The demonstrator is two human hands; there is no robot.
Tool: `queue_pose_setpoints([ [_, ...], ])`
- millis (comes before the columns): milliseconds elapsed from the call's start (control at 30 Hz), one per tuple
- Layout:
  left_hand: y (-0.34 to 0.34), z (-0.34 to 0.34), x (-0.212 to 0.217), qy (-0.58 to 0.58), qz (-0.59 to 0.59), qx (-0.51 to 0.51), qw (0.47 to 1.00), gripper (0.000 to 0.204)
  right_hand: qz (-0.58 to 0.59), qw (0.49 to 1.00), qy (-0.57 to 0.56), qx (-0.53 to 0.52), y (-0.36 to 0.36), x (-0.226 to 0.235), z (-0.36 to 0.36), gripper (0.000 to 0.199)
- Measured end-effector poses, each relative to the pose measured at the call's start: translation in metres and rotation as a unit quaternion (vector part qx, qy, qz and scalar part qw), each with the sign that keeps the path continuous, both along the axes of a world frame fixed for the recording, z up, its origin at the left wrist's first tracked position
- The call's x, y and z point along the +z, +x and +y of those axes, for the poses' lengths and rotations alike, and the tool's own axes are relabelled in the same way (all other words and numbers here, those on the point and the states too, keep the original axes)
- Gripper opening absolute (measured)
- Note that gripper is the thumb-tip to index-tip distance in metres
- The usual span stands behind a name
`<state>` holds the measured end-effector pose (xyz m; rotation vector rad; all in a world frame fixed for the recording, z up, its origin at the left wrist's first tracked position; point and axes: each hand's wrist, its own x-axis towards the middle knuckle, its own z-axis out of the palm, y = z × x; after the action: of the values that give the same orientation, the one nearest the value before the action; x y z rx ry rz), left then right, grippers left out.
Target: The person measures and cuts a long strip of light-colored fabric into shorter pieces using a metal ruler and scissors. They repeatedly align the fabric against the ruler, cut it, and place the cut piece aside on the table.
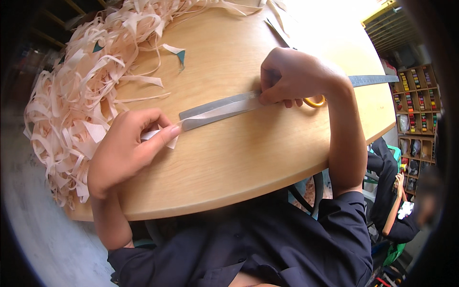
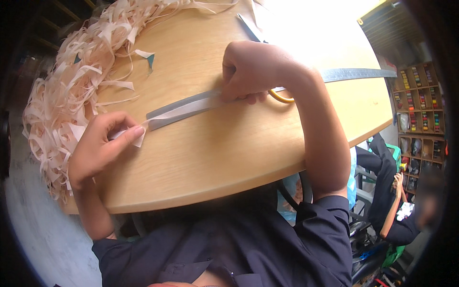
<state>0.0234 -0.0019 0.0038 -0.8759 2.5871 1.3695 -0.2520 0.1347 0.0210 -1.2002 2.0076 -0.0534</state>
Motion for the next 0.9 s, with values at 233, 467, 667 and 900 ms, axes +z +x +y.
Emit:
queue_pose_setpoints([
  [233, 0.0, -0.005, -0.005, 0.138, -0.003, 0.011, 0.99, 0.023, -0.001, 1.0, -0.014, -0.006, 0.002, 0.0, 0.001, 0.016],
  [467, -0.004, -0.003, -0.004, 0.08, -0.036, 0.052, 0.995, 0.027, -0.002, 1.0, -0.013, -0.007, 0.002, -0.001, 0.001, 0.017],
  [667, -0.01, 0.003, -0.014, 0.004, -0.033, 0.047, 0.998, 0.03, -0.002, 1.0, -0.01, -0.006, 0.001, 0.0, 0.001, 0.018],
  [900, -0.007, -0.001, -0.018, 0.008, -0.015, 0.029, 0.999, 0.03, 0.006, 1.0, -0.011, -0.002, 0.001, 0.0, 0.002, 0.018],
])
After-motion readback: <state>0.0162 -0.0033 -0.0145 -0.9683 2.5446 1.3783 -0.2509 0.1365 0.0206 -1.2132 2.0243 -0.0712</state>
